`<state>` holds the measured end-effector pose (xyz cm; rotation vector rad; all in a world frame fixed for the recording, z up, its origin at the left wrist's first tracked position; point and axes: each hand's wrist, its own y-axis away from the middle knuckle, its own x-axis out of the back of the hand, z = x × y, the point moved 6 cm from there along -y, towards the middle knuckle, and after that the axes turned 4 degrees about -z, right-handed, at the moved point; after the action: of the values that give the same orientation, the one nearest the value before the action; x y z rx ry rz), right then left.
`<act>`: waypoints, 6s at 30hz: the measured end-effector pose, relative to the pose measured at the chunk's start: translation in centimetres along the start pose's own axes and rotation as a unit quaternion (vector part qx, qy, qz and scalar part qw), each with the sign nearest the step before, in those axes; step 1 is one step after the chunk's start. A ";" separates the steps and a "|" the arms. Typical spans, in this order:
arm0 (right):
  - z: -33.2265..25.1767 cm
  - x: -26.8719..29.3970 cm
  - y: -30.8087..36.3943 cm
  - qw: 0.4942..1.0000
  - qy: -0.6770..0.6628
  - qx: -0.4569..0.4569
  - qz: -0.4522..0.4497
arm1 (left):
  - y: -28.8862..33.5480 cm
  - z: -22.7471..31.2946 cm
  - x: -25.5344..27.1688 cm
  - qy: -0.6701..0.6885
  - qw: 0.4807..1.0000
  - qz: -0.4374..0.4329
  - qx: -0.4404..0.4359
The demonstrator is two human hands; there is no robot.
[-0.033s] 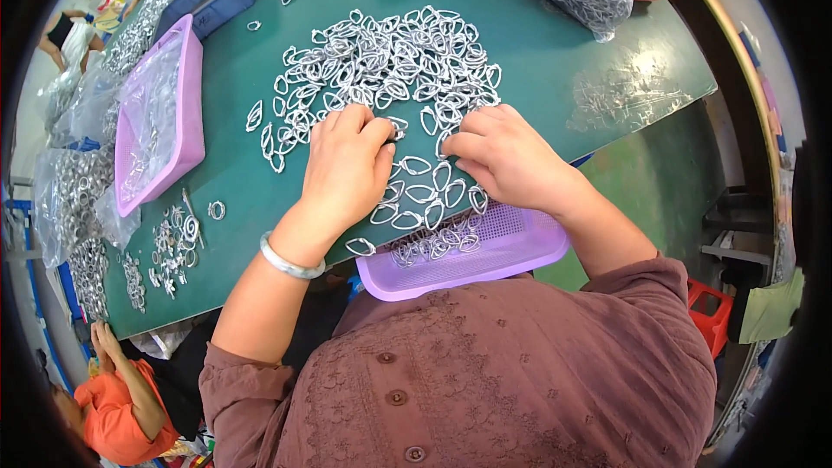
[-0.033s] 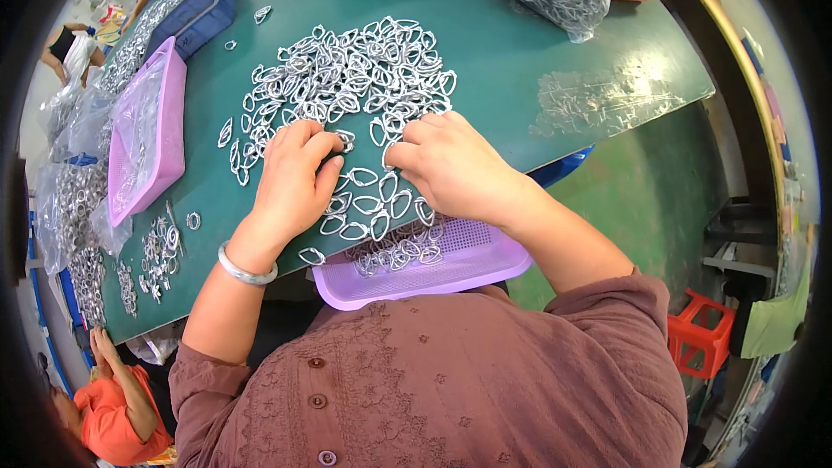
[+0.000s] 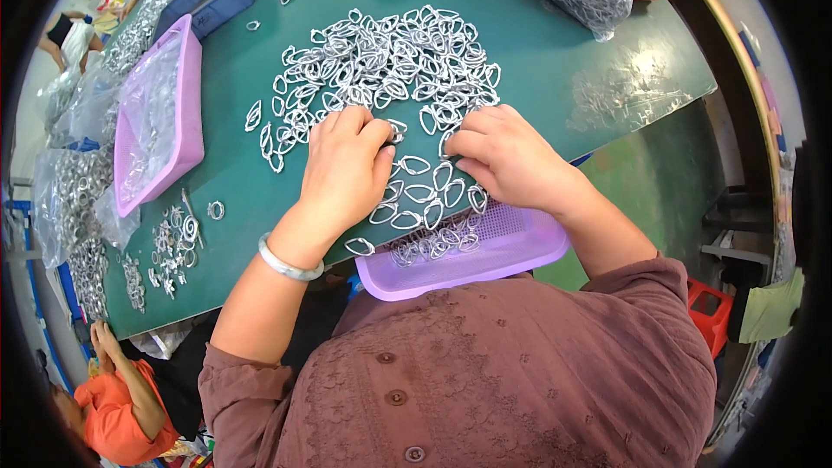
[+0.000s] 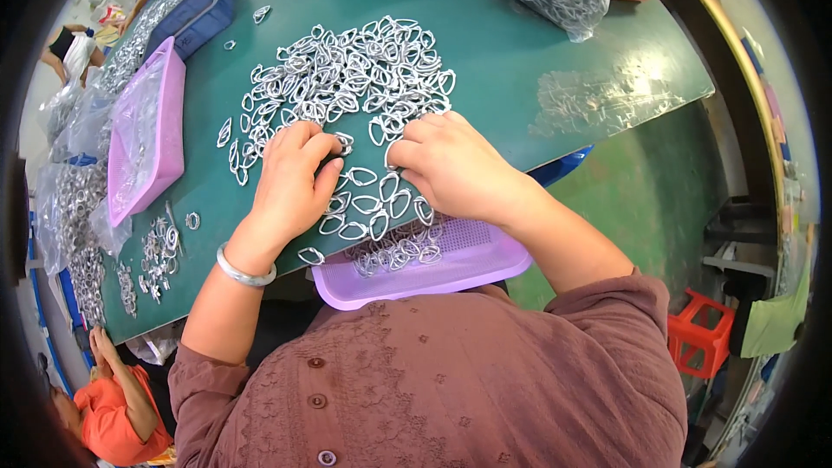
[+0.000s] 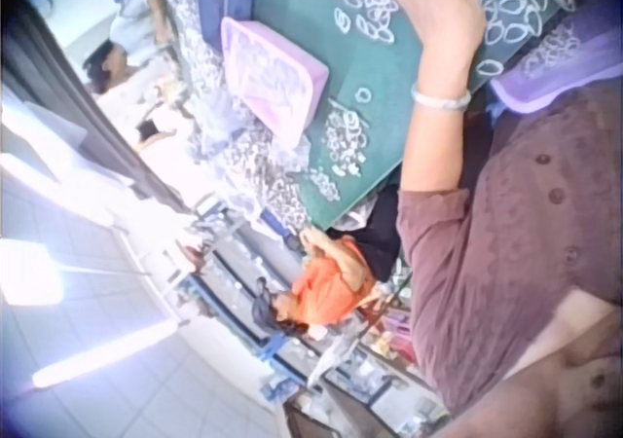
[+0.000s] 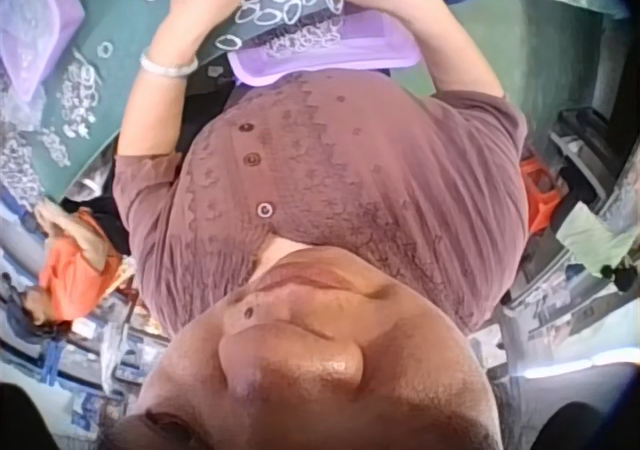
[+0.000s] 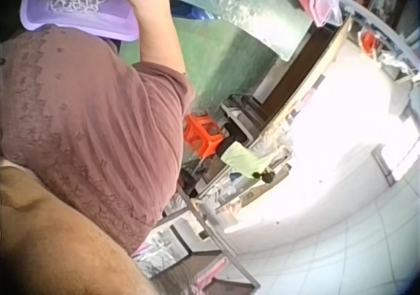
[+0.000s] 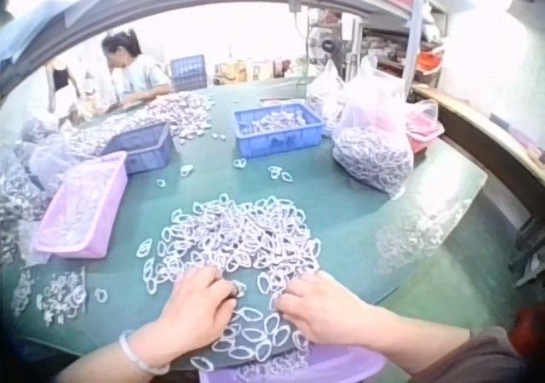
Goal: The person sorts metal leaf-shaped pieces by hand, picking them from a pile and placing them into a purple tray. The person then lifts the tray, pours the sorted pieces into a bag, and places the tray back under the table.
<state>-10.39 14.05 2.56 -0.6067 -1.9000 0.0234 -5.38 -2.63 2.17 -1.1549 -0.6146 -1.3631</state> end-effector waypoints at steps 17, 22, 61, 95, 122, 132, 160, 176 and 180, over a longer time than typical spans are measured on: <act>0.0 0.7 0.6 0.998 -0.032 0.004 -0.049 | -0.2 1.0 0.2 0.027 0.999 -0.019 -0.004; -0.1 0.3 -0.5 0.994 0.090 -0.064 0.004 | -1.0 1.8 -0.5 0.000 0.998 -0.054 -0.032; 0.8 1.2 2.6 0.995 0.032 -0.088 0.024 | 2.2 1.2 0.5 0.041 0.996 -0.074 -0.029; 1.0 0.5 2.4 0.992 0.087 -0.083 0.025 | -1.6 3.9 -1.9 0.005 0.998 -0.038 -0.059; 1.1 1.1 1.8 0.986 0.107 -0.101 0.072 | -2.5 4.1 -2.3 0.011 0.996 -0.041 -0.082; 1.9 1.3 3.6 0.990 0.069 -0.098 0.067 | -2.8 4.2 -2.1 0.015 0.995 -0.034 -0.092; 2.7 1.9 3.9 0.991 0.028 -0.106 0.071 | 0.0 4.5 -0.8 -0.024 0.992 -0.085 -0.094; 1.4 1.5 2.6 1.000 -0.023 -0.021 0.001 | 1.3 0.8 0.7 0.000 1.000 0.024 -0.010; 1.5 1.7 2.3 0.999 -0.043 -0.019 0.002 | 0.9 1.4 0.0 0.011 1.000 -0.020 -0.017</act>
<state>-11.25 17.18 2.70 -0.6429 -1.9872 0.0166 -4.16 -1.52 2.51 -1.1594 -0.6030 -1.4240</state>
